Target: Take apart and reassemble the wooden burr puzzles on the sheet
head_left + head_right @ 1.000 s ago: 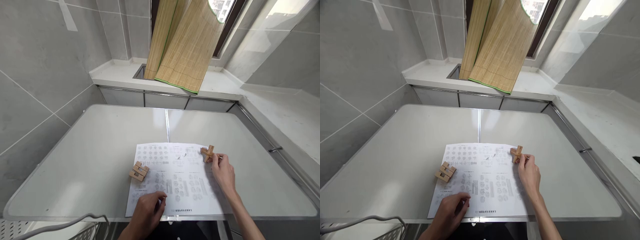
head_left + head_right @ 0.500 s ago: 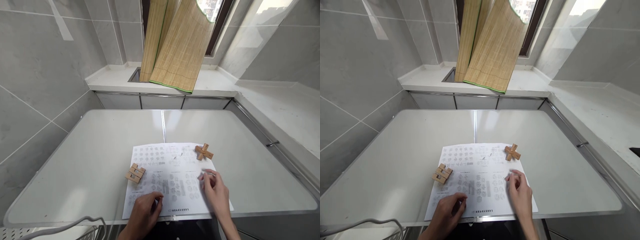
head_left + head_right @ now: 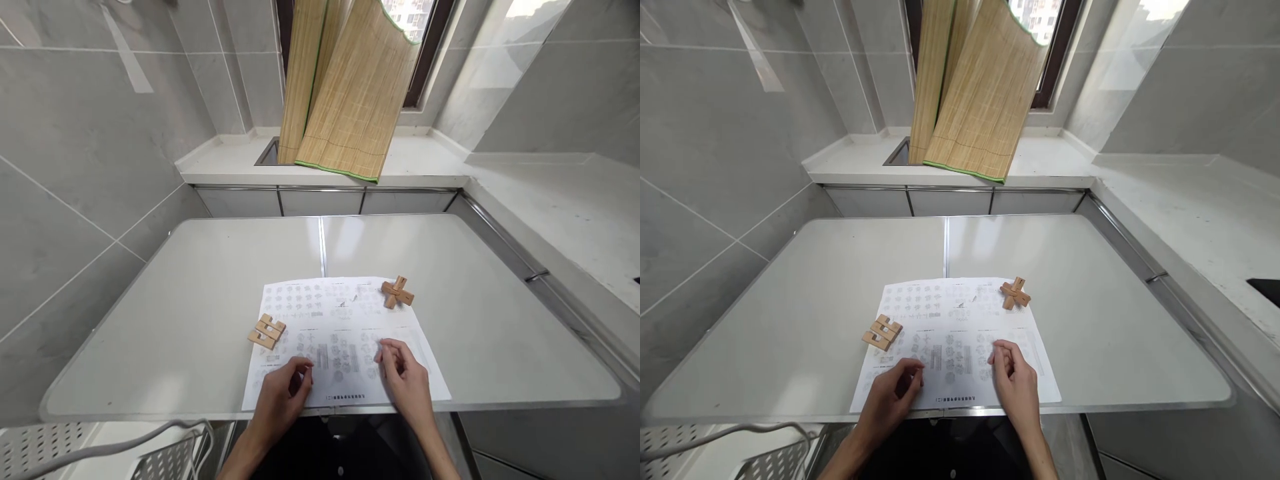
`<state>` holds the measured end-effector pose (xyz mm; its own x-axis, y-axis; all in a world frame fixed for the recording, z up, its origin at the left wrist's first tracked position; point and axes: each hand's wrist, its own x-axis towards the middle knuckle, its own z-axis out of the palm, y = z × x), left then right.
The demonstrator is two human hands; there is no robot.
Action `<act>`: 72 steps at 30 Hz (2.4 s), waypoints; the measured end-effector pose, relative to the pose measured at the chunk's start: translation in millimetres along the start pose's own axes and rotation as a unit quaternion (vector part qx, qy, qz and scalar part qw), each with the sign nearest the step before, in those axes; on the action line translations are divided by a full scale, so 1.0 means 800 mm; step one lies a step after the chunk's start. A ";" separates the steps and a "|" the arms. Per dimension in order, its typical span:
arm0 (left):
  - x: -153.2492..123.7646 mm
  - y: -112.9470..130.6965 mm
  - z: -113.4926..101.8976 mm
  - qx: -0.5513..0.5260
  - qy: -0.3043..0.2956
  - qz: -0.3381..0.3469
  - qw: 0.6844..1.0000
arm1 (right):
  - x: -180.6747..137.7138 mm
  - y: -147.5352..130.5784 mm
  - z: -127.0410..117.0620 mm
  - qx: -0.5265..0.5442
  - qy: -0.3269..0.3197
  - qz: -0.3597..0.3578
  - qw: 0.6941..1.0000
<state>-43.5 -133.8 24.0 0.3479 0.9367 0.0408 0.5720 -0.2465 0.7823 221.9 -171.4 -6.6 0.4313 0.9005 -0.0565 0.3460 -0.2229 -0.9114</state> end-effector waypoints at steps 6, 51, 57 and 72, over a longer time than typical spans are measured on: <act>-0.001 -0.001 -0.002 -0.090 0.077 -0.058 0.991 | -0.003 -0.001 -0.004 -0.019 -0.009 -0.013 1.000; 0.042 0.010 -0.026 0.089 -0.038 0.047 0.994 | -0.005 0.002 0.002 -0.046 -0.011 0.003 0.999; 0.039 0.019 -0.012 0.101 -0.099 0.054 0.988 | -0.002 0.007 0.001 -0.051 -0.017 -0.006 0.999; 0.015 -0.005 -0.024 0.030 -0.033 0.013 0.999 | -0.032 -0.017 0.030 -0.023 -0.155 -0.168 0.973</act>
<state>-56.3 -116.9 33.5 0.4099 0.9119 0.0188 0.6054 -0.2874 0.7422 186.2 -182.6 -2.3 0.0178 0.9933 0.1145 0.4649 0.0931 -0.8804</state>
